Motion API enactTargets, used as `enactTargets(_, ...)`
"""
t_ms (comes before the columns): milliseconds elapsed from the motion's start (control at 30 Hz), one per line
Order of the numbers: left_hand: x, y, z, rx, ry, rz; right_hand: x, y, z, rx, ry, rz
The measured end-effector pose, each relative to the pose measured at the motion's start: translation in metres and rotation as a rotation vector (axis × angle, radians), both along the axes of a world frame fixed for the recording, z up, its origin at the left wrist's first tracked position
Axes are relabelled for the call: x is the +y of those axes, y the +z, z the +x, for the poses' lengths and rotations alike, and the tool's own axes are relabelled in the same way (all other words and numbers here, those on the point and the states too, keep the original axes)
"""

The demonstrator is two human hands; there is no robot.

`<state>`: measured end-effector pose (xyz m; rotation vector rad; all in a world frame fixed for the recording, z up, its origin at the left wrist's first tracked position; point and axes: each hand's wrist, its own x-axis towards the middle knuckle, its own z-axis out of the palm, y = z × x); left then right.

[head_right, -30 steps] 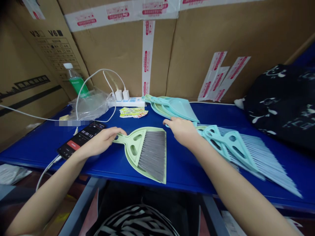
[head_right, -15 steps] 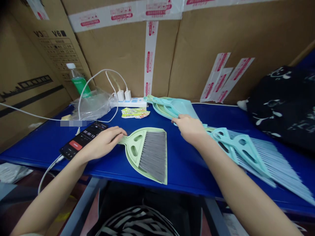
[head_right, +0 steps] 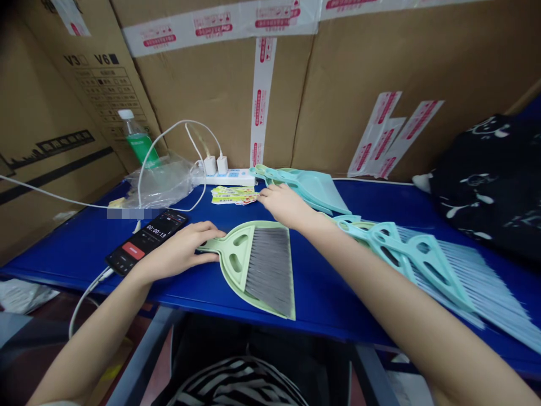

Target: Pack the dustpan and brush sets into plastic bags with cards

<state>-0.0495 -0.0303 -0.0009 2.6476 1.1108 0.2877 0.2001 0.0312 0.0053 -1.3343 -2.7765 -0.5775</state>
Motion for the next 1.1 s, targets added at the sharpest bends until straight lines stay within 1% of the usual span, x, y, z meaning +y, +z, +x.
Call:
enactTargets(100,0.000,-0.001,0.001,0.047,0.015,0.038,0.012,-0.004,-0.010,-0.033,0.045,0.023)
enactTargets(200,0.000,0.000,0.002,0.067,0.017,0.049,0.018,-0.007,-0.016,-0.046,0.055,0.046)
enactTargets(467,-0.002,0.002,0.002,0.063,0.028,0.036,0.020,-0.005,-0.024,-0.029,0.016,0.098)
enactTargets(633,-0.002,0.002,0.002,0.043,0.027,0.030,0.020,-0.004,-0.021,0.000,-0.007,0.117)
enactTargets(733,-0.002,0.001,0.002,0.045,0.027,0.027,0.017,0.001,-0.017,0.032,-0.018,0.131)
enactTargets(833,-0.001,0.001,0.002,0.051,0.029,0.030,0.012,0.007,-0.017,0.057,-0.065,0.108)
enactTargets(933,-0.001,0.000,0.001,0.035,0.023,0.034,0.009,0.011,-0.022,0.069,-0.113,0.047)
enactTargets(1100,0.000,-0.001,0.001,0.026,0.024,0.021,0.007,0.011,-0.028,0.111,-0.128,-0.024)
